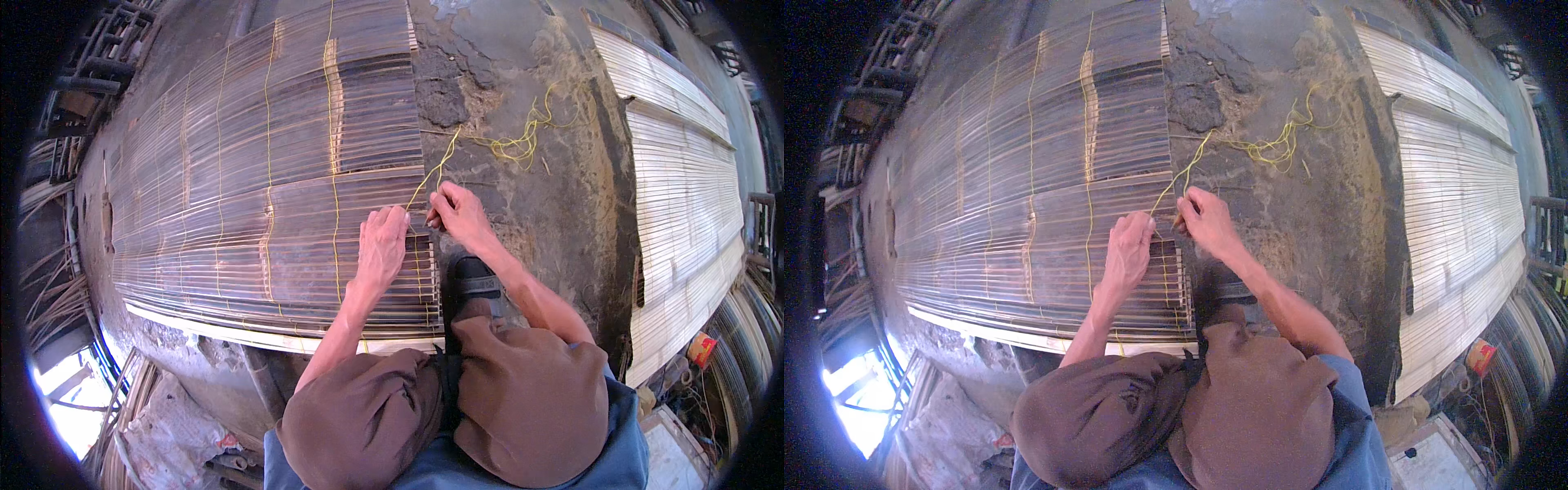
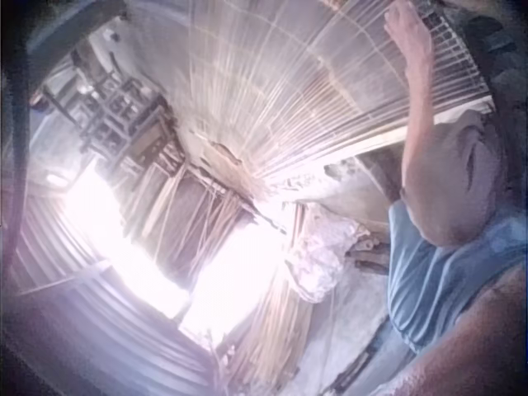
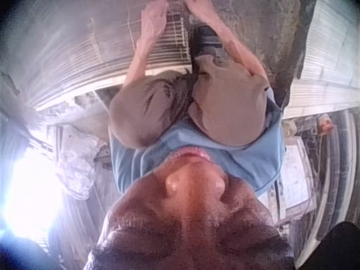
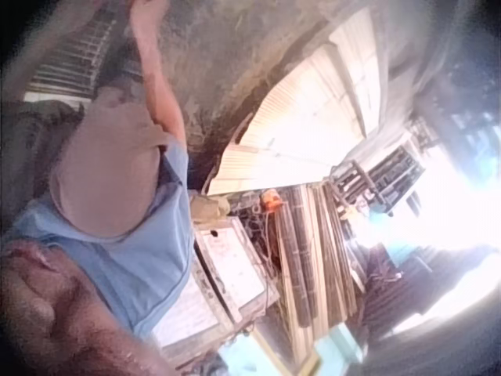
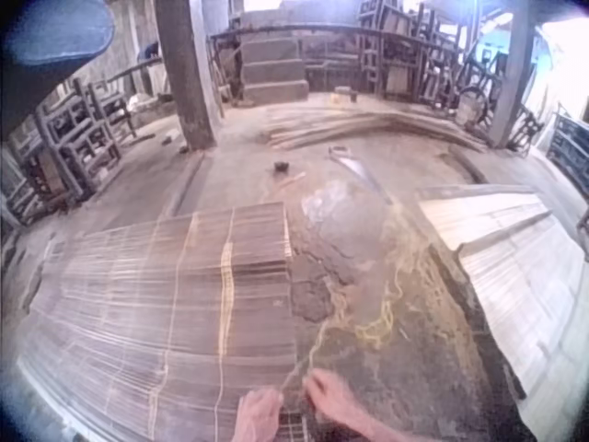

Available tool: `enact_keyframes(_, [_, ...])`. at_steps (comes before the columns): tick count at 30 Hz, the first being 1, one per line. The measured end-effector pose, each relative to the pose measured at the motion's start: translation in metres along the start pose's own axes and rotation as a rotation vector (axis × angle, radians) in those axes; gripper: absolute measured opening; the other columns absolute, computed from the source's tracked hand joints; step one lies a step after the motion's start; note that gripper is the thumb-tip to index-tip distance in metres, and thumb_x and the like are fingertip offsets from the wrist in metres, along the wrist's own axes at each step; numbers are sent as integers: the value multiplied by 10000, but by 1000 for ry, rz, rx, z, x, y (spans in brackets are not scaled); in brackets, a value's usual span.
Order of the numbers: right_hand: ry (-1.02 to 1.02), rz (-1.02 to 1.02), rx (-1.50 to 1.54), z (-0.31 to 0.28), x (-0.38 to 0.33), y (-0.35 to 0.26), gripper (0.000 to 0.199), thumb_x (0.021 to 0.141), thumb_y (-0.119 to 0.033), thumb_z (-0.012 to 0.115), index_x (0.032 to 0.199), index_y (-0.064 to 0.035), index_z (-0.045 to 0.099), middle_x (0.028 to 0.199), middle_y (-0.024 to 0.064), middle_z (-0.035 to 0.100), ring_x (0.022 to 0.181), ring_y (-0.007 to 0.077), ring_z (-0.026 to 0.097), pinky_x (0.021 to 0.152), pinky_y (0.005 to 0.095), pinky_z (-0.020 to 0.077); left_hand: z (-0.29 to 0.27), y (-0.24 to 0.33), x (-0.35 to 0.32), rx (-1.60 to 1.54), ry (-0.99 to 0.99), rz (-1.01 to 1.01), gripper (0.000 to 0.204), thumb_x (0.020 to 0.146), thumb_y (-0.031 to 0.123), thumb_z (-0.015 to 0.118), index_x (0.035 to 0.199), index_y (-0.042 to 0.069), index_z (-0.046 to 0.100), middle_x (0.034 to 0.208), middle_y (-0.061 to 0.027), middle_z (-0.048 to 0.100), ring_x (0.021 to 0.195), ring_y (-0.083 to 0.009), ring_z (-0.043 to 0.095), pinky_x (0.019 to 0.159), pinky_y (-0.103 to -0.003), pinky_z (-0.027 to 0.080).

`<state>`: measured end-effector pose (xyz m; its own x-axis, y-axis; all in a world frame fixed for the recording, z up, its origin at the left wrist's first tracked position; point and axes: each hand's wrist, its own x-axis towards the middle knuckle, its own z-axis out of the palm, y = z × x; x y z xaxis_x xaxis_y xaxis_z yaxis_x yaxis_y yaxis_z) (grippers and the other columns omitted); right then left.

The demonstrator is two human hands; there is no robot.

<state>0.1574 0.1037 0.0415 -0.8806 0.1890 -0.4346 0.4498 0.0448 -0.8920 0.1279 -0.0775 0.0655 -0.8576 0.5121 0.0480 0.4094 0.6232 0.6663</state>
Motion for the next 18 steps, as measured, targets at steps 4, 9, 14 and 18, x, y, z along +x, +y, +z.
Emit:
enact_keyframes(4, [-46,-2,15,1,8,-11,280,1023,-201,541,812,-18,534,715,71,664,634,127,645,567,293,501,3,-5,2,-113,7,-15,127,1006,122,543,931,21,565,885,-171,613,867,-380,568,766,-473,449])
enact_keyframes(9, [-169,-230,-279,16,32,-44,267,998,-181,559,806,5,559,708,75,656,605,122,628,561,300,502,12,-13,2,-204,26,-115,126,1000,93,533,938,-8,577,832,-202,614,814,-414,587,714,-479,458])
enact_keyframes(14, [-259,-187,-90,14,32,-49,252,1007,-166,547,813,-4,547,709,67,651,602,118,629,551,290,506,15,-10,4,-258,-7,-189,145,993,90,525,944,-29,591,789,-200,627,740,-361,604,701,-447,474])
enact_keyframes(18, [-292,-165,-79,15,33,-54,248,1038,-177,521,854,-12,545,722,55,648,626,114,632,590,283,533,10,-8,5,-419,-57,-312,149,968,86,563,909,-45,602,775,-235,626,707,-393,619,660,-420,485])
